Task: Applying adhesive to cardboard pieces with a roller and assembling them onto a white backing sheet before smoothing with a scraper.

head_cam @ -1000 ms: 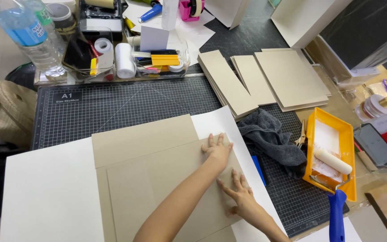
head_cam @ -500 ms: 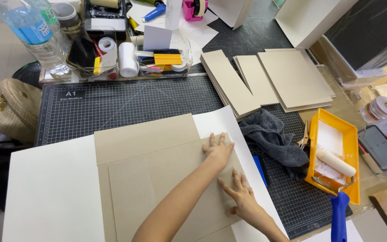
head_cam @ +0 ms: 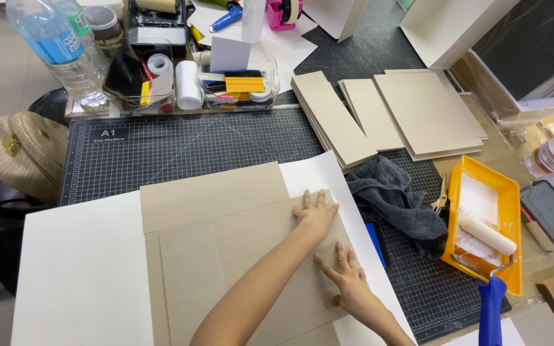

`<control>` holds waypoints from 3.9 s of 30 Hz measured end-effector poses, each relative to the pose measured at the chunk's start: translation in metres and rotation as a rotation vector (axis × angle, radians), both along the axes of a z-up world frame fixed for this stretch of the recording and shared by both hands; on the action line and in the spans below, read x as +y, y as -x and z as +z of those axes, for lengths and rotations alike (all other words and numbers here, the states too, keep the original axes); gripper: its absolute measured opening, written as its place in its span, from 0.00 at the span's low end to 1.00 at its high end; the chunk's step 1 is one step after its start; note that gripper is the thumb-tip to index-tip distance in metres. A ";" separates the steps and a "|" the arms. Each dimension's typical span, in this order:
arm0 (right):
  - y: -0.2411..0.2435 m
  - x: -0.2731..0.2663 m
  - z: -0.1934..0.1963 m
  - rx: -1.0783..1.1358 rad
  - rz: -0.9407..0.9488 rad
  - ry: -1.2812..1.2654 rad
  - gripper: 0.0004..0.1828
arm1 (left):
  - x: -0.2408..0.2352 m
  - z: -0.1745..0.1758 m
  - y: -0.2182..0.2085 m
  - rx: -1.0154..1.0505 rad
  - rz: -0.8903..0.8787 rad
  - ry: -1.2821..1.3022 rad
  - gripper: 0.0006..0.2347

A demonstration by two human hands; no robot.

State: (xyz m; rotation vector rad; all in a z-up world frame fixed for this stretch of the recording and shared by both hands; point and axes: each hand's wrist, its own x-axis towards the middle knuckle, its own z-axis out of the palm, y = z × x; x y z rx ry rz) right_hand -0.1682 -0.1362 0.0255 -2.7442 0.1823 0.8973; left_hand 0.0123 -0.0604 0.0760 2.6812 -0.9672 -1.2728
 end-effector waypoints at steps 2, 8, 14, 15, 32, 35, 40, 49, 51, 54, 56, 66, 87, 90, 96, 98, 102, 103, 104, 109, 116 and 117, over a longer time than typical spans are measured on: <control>0.000 0.001 0.001 0.006 0.003 0.011 0.66 | 0.001 0.003 0.001 0.002 0.002 0.002 0.46; 0.001 0.003 0.003 0.006 -0.003 0.002 0.64 | 0.000 0.002 -0.001 0.017 0.002 -0.008 0.45; 0.001 0.003 0.005 0.003 -0.013 -0.010 0.63 | 0.000 0.001 -0.001 0.012 0.009 0.003 0.43; 0.001 0.005 0.008 0.012 -0.018 -0.012 0.62 | 0.000 0.000 -0.001 0.013 0.013 0.005 0.42; -0.007 -0.001 -0.012 0.037 -0.038 0.026 0.66 | -0.002 -0.016 -0.001 -0.013 0.072 0.033 0.40; -0.003 -0.005 -0.018 0.038 -0.040 0.033 0.65 | -0.002 -0.016 0.000 0.010 0.071 0.047 0.39; -0.003 -0.005 -0.016 0.016 -0.053 -0.009 0.63 | -0.001 -0.020 -0.002 0.006 0.095 0.071 0.34; -0.002 0.001 -0.007 0.007 -0.070 -0.014 0.62 | -0.009 -0.031 -0.005 -0.003 0.060 0.049 0.37; -0.001 0.002 -0.006 0.001 -0.083 -0.033 0.63 | -0.006 -0.027 -0.004 -0.003 0.071 0.063 0.36; -0.002 0.001 -0.008 -0.001 -0.059 -0.005 0.63 | -0.009 -0.031 -0.006 0.000 0.064 0.044 0.37; -0.002 0.005 -0.001 0.008 -0.065 -0.014 0.63 | -0.007 -0.027 -0.005 0.003 0.064 0.045 0.38; -0.002 0.005 -0.002 0.002 -0.068 -0.006 0.64 | -0.009 -0.029 -0.008 0.026 0.069 0.036 0.41; -0.001 0.008 0.000 0.006 -0.073 -0.004 0.64 | -0.010 -0.034 -0.007 0.007 0.073 0.036 0.40; 0.000 0.008 0.001 -0.002 -0.071 -0.011 0.64 | -0.007 -0.030 -0.004 -0.002 0.066 0.034 0.40; -0.001 0.011 0.007 0.008 -0.098 -0.035 0.64 | -0.005 -0.026 -0.004 0.011 0.076 0.043 0.38; -0.001 0.013 0.009 0.017 -0.111 -0.040 0.63 | -0.006 -0.028 -0.005 0.017 0.075 0.040 0.39; -0.001 0.013 0.009 0.019 -0.089 -0.021 0.63 | -0.006 -0.026 -0.003 0.006 0.067 0.039 0.39; -0.002 0.014 0.011 0.019 -0.089 -0.021 0.63 | -0.006 -0.027 -0.004 0.005 0.068 0.039 0.39; -0.002 0.015 0.012 0.022 -0.086 -0.016 0.63 | -0.006 -0.027 -0.005 0.011 0.071 0.042 0.39; -0.001 0.015 0.013 0.014 -0.087 -0.024 0.63 | -0.005 -0.025 -0.004 0.012 0.079 0.058 0.39; -0.001 0.016 0.014 0.024 -0.103 -0.028 0.63 | -0.007 -0.030 -0.005 0.007 0.077 0.047 0.37; -0.001 0.015 0.013 0.026 -0.098 -0.022 0.64 | -0.008 -0.031 -0.005 0.007 0.075 0.043 0.38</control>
